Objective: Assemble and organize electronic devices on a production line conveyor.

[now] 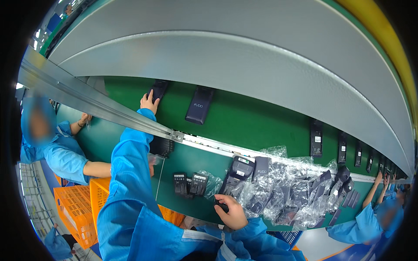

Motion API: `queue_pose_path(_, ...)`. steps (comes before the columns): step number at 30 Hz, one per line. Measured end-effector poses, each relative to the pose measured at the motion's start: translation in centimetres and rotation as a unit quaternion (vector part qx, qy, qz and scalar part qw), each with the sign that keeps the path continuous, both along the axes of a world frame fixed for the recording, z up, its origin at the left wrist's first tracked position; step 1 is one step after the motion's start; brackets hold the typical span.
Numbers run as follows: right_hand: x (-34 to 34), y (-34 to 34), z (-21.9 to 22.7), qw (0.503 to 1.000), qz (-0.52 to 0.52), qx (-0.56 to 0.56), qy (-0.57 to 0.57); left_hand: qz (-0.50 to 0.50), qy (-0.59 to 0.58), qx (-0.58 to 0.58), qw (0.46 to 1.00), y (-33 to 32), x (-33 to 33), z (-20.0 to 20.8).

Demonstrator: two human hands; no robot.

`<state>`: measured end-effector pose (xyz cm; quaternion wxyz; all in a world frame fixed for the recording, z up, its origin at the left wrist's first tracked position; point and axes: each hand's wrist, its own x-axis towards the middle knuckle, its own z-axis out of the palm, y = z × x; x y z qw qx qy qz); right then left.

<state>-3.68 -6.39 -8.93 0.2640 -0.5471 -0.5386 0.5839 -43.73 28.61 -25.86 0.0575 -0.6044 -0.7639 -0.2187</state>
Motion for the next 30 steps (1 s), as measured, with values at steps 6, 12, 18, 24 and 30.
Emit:
queue_pose_path(6, -0.1, 0.2, -0.1, 1.0, -0.004, 0.003, -0.004, -0.058, -0.002, -0.063, 0.996, 0.7, 1.1, 2.2)
queue_pose_path(12, -0.2, 0.5, 0.1, 1.0, -0.002, 0.007, 0.001, 0.062, -0.036, -0.097, 0.993, 1.1, 0.6, 2.8)
queue_pose_path(18, 0.1, 0.7, -0.2, 1.0, -0.014, 0.007, 0.004, 0.066, -0.036, -0.137, 0.988, 1.0, 0.1, 3.0)
queue_pose_path(24, -0.1, 1.1, 0.1, 1.0, -0.009, 0.018, -0.018, 0.045, -0.06, -0.163, 0.984, 1.7, -0.9, 2.1)
queue_pose_path(30, 0.3, 0.8, -0.4, 0.999, 0.003, 0.0, -0.034, 0.09, 0.099, -0.19, 0.973, 1.2, 0.4, 0.9)
